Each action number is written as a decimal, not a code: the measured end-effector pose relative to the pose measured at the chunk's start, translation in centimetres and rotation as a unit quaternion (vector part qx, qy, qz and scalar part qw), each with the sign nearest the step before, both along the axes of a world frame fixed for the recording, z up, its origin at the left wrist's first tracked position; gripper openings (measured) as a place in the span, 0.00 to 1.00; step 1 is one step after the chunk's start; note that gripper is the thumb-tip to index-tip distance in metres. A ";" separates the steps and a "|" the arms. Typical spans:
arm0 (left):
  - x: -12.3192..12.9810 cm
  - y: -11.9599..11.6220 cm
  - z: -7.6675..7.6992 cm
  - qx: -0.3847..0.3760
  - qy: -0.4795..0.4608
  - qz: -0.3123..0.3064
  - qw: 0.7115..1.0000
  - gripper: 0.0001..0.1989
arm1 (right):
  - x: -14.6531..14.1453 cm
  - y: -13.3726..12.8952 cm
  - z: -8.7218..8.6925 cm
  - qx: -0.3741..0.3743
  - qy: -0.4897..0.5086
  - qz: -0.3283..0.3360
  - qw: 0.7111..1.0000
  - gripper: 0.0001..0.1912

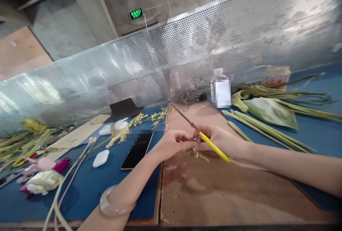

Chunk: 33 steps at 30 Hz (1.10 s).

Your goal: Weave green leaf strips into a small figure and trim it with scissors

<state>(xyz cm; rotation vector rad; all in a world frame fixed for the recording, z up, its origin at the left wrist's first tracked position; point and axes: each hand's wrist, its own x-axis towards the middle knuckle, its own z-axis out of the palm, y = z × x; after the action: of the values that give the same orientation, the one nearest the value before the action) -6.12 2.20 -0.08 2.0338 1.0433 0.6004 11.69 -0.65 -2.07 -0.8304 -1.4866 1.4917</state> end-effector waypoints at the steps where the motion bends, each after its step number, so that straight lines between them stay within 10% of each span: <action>1: 0.1 0.0 -0.1 0.006 0.007 0.007 1.000 0.17 | 0.0 0.0 0.0 0.002 -0.004 -0.001 1.000 0.17; 33: 0.1 -0.1 0.2 -0.065 0.006 -0.059 0.996 0.15 | -0.1 -0.4 -1.6 0.188 -0.241 -0.114 0.945 0.10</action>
<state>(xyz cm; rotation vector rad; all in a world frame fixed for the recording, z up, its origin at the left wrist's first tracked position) -6.05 2.06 0.16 1.9708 0.9366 0.4488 11.60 -1.04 -3.65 -1.1327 -1.8778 0.8244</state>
